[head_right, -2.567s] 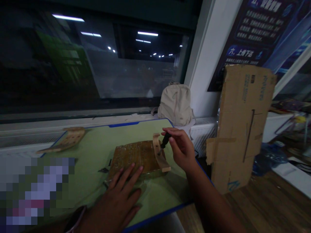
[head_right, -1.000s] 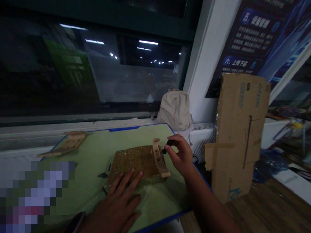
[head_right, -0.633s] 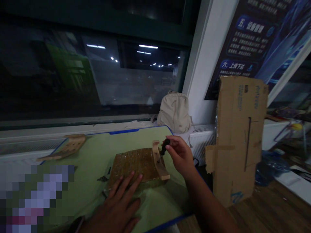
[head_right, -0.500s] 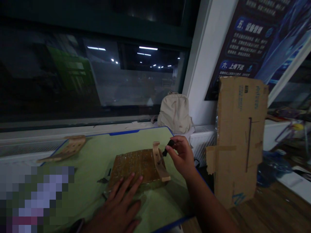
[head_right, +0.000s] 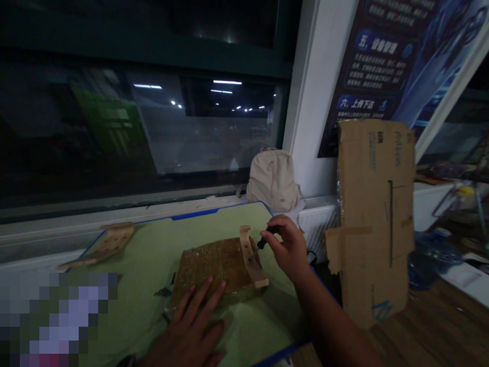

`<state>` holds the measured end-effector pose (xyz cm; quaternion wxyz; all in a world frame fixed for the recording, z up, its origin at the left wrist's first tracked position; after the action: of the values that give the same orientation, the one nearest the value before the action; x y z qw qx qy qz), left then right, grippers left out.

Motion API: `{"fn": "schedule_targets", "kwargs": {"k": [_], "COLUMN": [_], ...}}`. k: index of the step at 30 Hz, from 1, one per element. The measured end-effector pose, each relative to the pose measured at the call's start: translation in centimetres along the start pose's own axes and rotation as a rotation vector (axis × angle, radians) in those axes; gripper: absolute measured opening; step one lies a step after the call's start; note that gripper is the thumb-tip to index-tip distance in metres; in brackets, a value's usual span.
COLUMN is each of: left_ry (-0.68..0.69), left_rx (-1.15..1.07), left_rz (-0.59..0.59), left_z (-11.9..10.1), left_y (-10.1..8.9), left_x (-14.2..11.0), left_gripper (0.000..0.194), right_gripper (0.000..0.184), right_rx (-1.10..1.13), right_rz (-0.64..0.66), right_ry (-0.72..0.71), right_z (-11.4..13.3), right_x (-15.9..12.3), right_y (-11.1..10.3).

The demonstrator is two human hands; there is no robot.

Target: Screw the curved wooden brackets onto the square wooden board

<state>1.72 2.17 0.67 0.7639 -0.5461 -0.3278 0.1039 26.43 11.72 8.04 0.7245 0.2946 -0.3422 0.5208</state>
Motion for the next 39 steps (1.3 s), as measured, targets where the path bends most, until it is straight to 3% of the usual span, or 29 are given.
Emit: {"fn": "schedule_targets", "kwargs": {"k": [4, 8, 12, 17, 23, 31, 35, 39], "left_ry": [-0.015, -0.080, -0.071, -0.017, -0.065, -0.058, -0.066, -0.095], "left_rx": [-0.002, -0.052, -0.052, -0.007, -0.052, -0.070, -0.068, -0.095], "left_rz": [-0.008, 0.039, 0.029, 0.033, 0.080, 0.083, 0.086, 0.087], "left_z": [-0.3, -0.6, -0.6, -0.5, -0.6, -0.5, -0.5, -0.6], "left_y": [-0.7, -1.8, -1.8, -1.1, -1.6, -1.2, -1.4, -1.6], "left_x": [0.1, 0.5, 0.5, 0.3, 0.4, 0.2, 0.2, 0.3], "left_gripper": [0.027, 0.027, 0.029, 0.033, 0.027, 0.029, 0.026, 0.021], "right_gripper": [0.017, 0.025, 0.024, 0.029, 0.025, 0.029, 0.039, 0.035], "right_rx": [-0.032, 0.044, 0.102, 0.117, 0.091, -0.118, -0.064, -0.033], "right_rz": [0.104, 0.211, 0.185, 0.181, 0.232, 0.175, 0.093, 0.111], "right_ry": [-0.034, 0.068, 0.153, 0.084, 0.078, -0.038, -0.069, -0.033], "right_z": [0.3, 0.2, -0.1, 0.4, 0.6, 0.4, 0.4, 0.3], "right_x": [-0.3, -0.5, -0.6, -0.5, -0.5, -0.5, -0.9, -1.1], "right_y": [0.0, 0.6, 0.9, 0.8, 0.8, 0.5, 0.4, 0.4]}}
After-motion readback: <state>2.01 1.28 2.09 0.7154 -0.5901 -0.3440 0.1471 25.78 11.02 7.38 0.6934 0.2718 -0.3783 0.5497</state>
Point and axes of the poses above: each hand's wrist, its own x-axis towards the middle knuckle, its own y-axis out of the palm, z = x × y, the point moved 3 cm from there along x, towards the middle knuckle, and after that the axes turned 3 degrees about -z, right-handed, at the moved point
